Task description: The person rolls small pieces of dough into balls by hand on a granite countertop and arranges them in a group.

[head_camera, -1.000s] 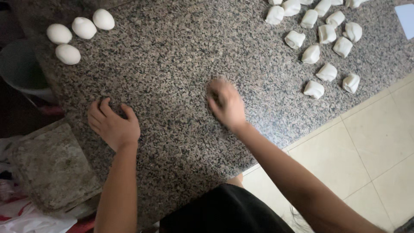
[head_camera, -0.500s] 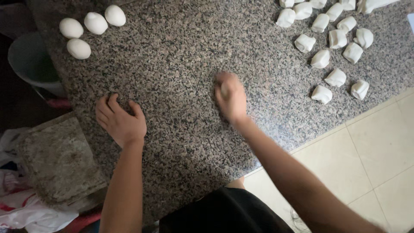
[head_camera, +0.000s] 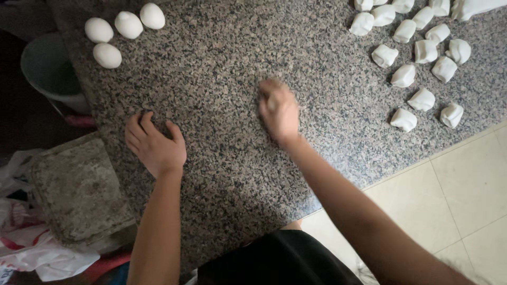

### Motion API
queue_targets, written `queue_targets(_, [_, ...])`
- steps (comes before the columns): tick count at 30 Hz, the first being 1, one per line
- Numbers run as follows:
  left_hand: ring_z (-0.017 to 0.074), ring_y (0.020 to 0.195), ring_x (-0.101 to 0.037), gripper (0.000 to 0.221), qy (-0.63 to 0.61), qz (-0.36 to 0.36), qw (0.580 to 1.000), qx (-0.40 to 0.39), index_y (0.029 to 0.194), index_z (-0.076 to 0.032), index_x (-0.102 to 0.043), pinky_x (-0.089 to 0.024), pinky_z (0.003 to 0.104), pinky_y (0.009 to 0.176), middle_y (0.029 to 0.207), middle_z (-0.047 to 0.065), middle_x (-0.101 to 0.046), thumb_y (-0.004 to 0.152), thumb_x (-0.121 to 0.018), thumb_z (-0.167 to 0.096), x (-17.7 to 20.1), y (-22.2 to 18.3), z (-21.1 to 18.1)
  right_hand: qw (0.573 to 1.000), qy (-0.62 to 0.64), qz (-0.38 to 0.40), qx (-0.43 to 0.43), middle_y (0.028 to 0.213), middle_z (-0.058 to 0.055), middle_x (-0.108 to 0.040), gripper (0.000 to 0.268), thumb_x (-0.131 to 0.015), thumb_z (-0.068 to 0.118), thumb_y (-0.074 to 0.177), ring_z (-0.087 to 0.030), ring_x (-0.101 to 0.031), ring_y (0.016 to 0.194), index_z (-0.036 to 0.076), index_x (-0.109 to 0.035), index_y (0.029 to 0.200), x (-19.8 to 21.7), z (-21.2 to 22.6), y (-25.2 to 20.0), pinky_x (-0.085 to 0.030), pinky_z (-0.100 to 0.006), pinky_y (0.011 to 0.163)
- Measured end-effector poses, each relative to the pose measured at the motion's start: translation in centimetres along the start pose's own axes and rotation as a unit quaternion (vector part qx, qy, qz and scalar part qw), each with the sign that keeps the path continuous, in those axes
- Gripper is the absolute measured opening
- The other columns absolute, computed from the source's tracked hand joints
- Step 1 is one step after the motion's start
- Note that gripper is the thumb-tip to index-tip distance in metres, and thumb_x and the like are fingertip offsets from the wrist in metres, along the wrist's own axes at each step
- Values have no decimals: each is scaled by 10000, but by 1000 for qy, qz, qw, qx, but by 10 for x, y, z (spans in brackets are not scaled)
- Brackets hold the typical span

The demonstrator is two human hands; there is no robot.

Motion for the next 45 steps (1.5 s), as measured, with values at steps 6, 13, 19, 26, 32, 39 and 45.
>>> queue_targets(6, [412,1474,-268,441,7,2,1000,-4,1416,-35,-461,-264,579,1219,1509,204,-353,1106,-523,-342,1,-1,-1,984,56,56,162,1276,-159,-661,310,-780,133,941,-320,-635,1180,60,-688,1228,40,4,-56,-569,-437,1007])
queue_targets(13, [410,1478,-267,434,1,7,1000,11,1411,-51,-455,-266,576,1215,1514,200,-367,1098,-517,-344,0,-1,-1,993,-6,-81,86,1383,-241,-563,330,-776,122,883,-410,-584,1257,82,-701,1203,6,5,21,-590,-483,1010])
queue_targets(19, [412,1455,-284,435,5,4,1000,8,1399,-50,-464,-275,578,1199,1503,201,-370,1080,-538,-336,1,0,-2,992,85,67,71,1433,-204,-602,400,-773,153,910,-400,-609,1291,94,-653,1287,4,18,-45,-590,-501,999])
queue_targets(26, [395,1462,-297,437,3,-7,1000,4,1410,-55,-463,-277,571,1234,1504,186,-381,1083,-555,-330,2,-3,-2,999,-32,-12,2,1409,-311,-449,744,-863,242,797,-484,-472,1321,22,-465,1386,7,-9,21,-487,-526,1044])
queue_targets(32, [412,1470,-299,471,1,-20,1000,4,1393,-38,-480,-255,572,1217,1488,201,-403,1046,-564,-347,8,1,-2,993,94,-61,36,1498,-304,-480,919,-853,223,842,-470,-499,1374,-12,-320,1553,-35,48,-13,-425,-487,1143])
queue_targets(39, [404,1454,-281,510,1,41,998,50,1402,-43,-474,-238,568,1203,1503,207,-382,1019,-550,-372,3,6,0,975,204,69,-58,1373,-163,-663,625,-807,72,896,-269,-667,1292,25,-487,1431,-11,35,-41,-567,-379,1075])
queue_targets(45, [396,1474,-285,513,-15,44,997,59,1402,-41,-473,-237,555,1221,1509,202,-385,1012,-540,-367,8,7,1,934,352,24,51,1413,-185,-591,606,-803,55,922,-304,-620,1338,7,-438,1402,-40,134,23,-547,-431,1119])
Point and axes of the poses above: each hand's wrist, its own y-axis towards the middle knuckle, its own x-axis out of the back of the hand, z = x × y, the point moved 8 cm from there along y, towards the middle knuckle
